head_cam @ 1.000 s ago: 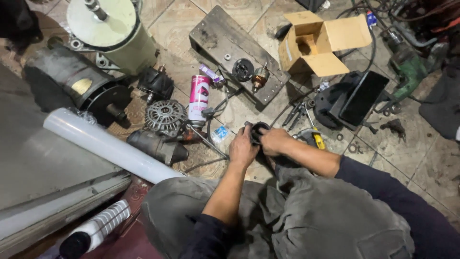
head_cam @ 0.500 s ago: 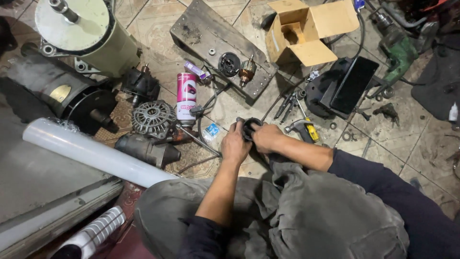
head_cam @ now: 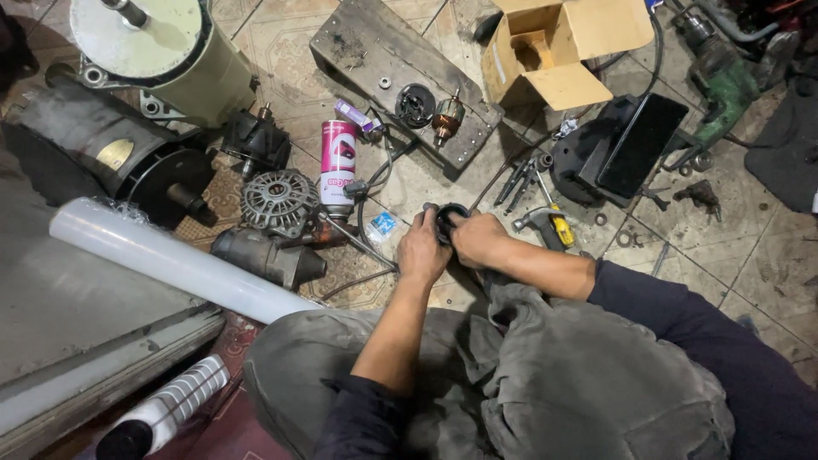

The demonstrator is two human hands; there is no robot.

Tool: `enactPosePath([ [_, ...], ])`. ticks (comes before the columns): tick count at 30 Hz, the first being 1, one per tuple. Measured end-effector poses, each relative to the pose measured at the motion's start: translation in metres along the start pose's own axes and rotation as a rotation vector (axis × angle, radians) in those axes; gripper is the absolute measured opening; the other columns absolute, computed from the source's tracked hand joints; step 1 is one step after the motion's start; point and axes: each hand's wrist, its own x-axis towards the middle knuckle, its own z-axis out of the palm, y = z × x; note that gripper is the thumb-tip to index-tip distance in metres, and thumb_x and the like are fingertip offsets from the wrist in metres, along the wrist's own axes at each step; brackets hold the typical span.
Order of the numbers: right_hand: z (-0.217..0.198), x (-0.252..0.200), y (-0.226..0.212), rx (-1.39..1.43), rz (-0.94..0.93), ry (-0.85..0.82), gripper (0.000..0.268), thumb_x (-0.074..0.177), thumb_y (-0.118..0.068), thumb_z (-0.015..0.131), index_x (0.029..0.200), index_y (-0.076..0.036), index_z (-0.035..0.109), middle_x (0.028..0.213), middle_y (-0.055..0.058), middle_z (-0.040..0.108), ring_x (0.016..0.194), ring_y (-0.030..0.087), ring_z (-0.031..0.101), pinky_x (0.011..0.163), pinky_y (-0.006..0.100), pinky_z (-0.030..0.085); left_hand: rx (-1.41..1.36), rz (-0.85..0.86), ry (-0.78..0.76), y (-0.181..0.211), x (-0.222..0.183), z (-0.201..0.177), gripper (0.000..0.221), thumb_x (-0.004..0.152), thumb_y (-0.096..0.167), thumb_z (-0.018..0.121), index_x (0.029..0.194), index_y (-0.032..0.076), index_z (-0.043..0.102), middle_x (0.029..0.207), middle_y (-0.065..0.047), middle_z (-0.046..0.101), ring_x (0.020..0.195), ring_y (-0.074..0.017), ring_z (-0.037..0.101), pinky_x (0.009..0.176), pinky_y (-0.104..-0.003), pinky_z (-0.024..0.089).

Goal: Assembling the internal components of a starter motor, including the armature and brush assembly.

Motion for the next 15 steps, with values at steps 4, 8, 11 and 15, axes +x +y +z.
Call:
enactPosePath([
  [4,-0.014,0.001,0.004,-0.022,-0.017,0.016,0.036,0.081,-0.025,0.057,0.104,-0.007,0.078,0.116,0.009,0.073,0.091,0.036,0.069,0.066,0.058,0.059,0.006,-0.023,-0.023,0.004,-0.001,-0.007,0.06,0.083,0.027,0.063,0.141,0.024,0.045,0.137,-0.013,0.058,0.115,-0.0432,0.067,0.094,-0.054,0.058],
  [8,-0.012,0.013,0.004,-0.015,-0.016,-0.023,0.036,0.079,-0.028,0.061,0.104,-0.008,0.079,0.116,0.009,0.074,0.089,0.035,0.072,0.064,0.058,0.059,0.01,-0.014,-0.025,0.005,0.0,-0.009,0.061,0.083,0.024,0.062,0.141,0.022,0.045,0.136,-0.015,0.058,0.114,-0.0436,0.068,0.092,-0.055,0.058],
  [11,-0.01,0.016,0.001,-0.018,-0.019,-0.037,0.04,0.079,-0.029,0.063,0.109,-0.007,0.077,0.117,0.009,0.073,0.086,0.035,0.072,0.06,0.06,0.058,-0.004,-0.009,-0.024,0.008,-0.002,-0.011,0.06,0.085,0.022,0.06,0.142,0.02,0.044,0.136,-0.016,0.058,0.114,-0.045,0.067,0.092,-0.056,0.058],
  [15,-0.021,0.012,-0.002,-0.034,-0.019,-0.054,0.041,0.08,-0.027,0.061,0.111,-0.004,0.076,0.112,0.009,0.074,0.085,0.034,0.073,0.057,0.06,0.057,-0.018,0.01,-0.01,0.01,-0.005,-0.016,0.059,0.085,0.02,0.06,0.142,0.019,0.044,0.134,-0.018,0.058,0.113,-0.0469,0.067,0.091,-0.056,0.058],
])
